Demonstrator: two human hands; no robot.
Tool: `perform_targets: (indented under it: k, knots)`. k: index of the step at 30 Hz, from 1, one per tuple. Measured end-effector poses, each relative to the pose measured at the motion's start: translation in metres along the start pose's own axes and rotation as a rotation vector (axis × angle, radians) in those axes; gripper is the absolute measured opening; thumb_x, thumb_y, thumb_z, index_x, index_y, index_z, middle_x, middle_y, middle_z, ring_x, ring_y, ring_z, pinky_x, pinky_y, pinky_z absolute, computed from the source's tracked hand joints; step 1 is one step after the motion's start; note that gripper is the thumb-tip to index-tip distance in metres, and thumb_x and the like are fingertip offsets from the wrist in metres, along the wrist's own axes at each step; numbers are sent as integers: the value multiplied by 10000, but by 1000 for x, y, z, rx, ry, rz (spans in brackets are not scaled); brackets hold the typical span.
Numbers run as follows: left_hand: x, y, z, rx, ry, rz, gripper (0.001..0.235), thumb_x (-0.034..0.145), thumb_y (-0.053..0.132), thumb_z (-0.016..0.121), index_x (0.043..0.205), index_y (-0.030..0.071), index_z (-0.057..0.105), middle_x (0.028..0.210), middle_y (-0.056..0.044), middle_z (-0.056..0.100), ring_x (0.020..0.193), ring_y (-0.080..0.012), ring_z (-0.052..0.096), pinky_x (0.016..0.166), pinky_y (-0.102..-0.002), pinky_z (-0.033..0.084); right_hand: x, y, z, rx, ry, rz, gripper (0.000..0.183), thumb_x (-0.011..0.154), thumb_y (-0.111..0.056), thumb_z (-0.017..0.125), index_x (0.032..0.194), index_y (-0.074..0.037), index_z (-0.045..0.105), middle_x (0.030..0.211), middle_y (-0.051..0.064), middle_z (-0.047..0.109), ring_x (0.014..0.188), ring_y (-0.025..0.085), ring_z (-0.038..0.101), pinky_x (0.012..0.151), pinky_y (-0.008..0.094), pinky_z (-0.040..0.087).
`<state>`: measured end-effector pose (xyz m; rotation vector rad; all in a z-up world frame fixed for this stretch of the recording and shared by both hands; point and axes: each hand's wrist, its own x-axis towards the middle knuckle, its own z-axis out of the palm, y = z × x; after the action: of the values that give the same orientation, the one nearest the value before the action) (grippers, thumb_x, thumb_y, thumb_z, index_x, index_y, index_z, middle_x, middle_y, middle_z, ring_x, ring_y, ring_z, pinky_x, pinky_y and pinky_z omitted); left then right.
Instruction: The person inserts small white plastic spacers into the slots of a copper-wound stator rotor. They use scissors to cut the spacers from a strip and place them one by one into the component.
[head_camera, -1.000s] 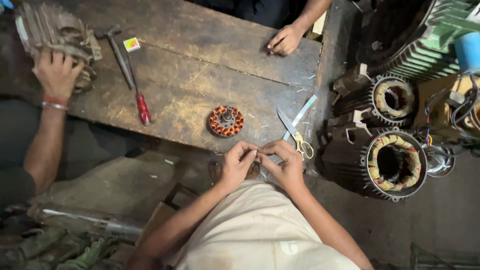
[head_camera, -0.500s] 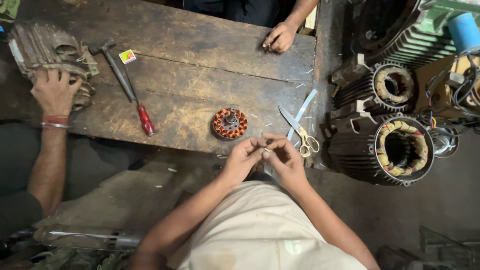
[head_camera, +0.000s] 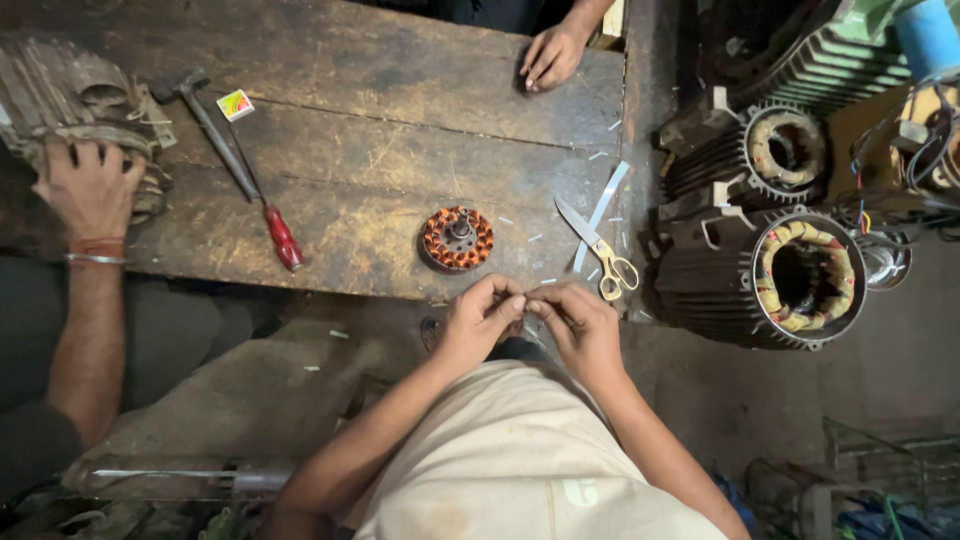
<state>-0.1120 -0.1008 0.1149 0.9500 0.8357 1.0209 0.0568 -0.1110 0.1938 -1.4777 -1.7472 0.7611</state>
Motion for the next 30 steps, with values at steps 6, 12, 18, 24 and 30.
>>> perform_targets:
  k: [6,12,18,24,30]
  knots:
    - [-4,6,6,57,119,8,115,1012,106,650,1062,2,657,823,7,681,695,-37,610,596,-209,517,8,-10,2,69,72,-119,100,850,-18,781,946,-12,753,959,84,738,903,175,714,805,282,567]
    - [-7,2,6,4,163,78,82,1019,72,638,1054,3,664,839,4,689,700,-29,608,605,-214,538,7,-7,10,169,66,1,130,809,-17,808,934,-19,771,950,85,730,901,163,715,801,280,577]
    - [-4,-10,2,-1,125,167,65,1029,55,645,1053,-4,660,851,-9,693,720,-36,608,624,-210,516,2,-11,7,103,101,-119,165,794,-7,833,950,-31,784,945,77,741,902,177,708,789,289,559]
    - [4,-12,-3,-318,-49,-34,80,1008,93,622,1040,22,641,923,-4,707,825,-70,693,717,-261,601,-14,-4,8,-15,118,-172,154,811,0,801,958,-27,762,910,81,705,853,176,691,763,279,548]
    - [51,-13,-30,886,272,594,251,962,160,668,1156,6,630,1172,-201,620,1107,-354,627,929,-445,515,-13,38,13,559,157,259,63,1009,-57,666,1043,-6,649,985,43,658,901,105,602,844,272,494]
